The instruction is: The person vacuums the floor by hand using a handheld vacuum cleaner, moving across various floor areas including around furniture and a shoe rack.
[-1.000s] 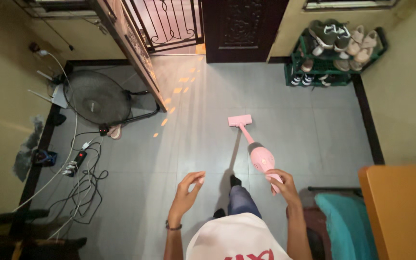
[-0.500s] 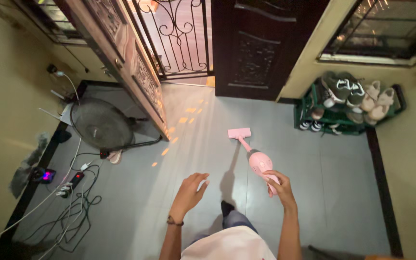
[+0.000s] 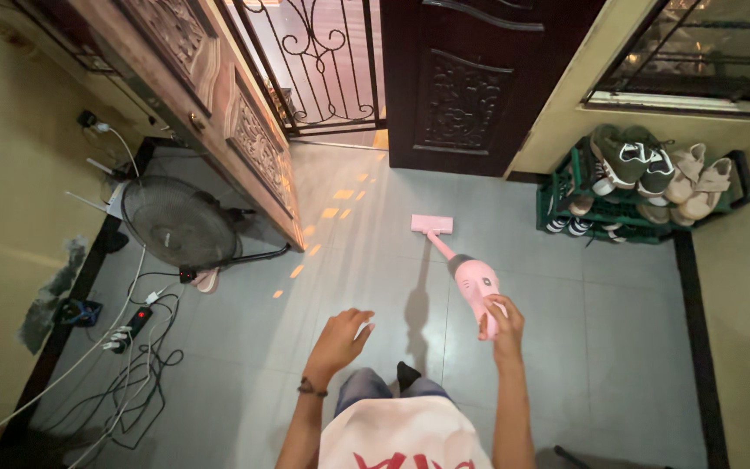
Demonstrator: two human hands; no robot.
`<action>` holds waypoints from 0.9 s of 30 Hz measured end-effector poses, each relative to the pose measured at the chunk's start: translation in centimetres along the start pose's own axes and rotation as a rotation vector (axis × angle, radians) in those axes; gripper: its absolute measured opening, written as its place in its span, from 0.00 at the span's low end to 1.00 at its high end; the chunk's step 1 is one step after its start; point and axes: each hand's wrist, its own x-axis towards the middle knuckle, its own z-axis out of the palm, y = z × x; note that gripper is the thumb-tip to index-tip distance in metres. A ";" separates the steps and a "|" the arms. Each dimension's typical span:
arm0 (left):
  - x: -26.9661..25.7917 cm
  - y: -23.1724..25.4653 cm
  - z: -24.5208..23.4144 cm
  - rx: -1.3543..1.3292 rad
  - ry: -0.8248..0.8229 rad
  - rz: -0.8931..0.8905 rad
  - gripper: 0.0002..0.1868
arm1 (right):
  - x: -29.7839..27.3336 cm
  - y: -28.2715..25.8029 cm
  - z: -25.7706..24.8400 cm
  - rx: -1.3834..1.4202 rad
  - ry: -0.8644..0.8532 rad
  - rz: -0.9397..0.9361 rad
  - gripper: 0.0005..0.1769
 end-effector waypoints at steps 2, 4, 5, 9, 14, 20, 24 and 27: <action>0.9 -0.1 -0.1 -0.003 0.054 0.087 0.11 | -0.4 -0.1 -0.9 -0.047 -0.039 -0.005 0.12; 1.1 0.5 -0.6 -0.015 0.103 0.141 0.11 | -1.0 0.5 -1.2 -0.040 -0.057 0.000 0.12; 1.1 0.8 -1.0 -0.019 0.132 0.170 0.12 | -1.0 0.9 -1.1 -0.036 -0.070 -0.002 0.12; -1.2 2.1 -2.3 -0.081 0.177 0.179 0.12 | -0.1 3.3 -0.3 -0.014 -0.001 -0.018 0.12; -8.6 0.7 -2.6 -0.030 0.091 0.156 0.13 | -1.7 6.6 1.8 0.152 0.011 -0.126 0.11; -21.8 -5.4 -2.5 -0.050 0.140 -0.046 0.14 | -11.5 9.3 2.5 0.124 0.097 -0.099 0.12; -30.5 -10.0 -1.0 -0.007 0.146 -0.145 0.14 | -21.4 11.0 0.4 0.026 0.044 -0.063 0.14; -35.2 -11.4 -0.4 -0.003 0.068 -0.200 0.14 | -30.0 10.5 -1.3 -0.086 -0.029 -0.092 0.18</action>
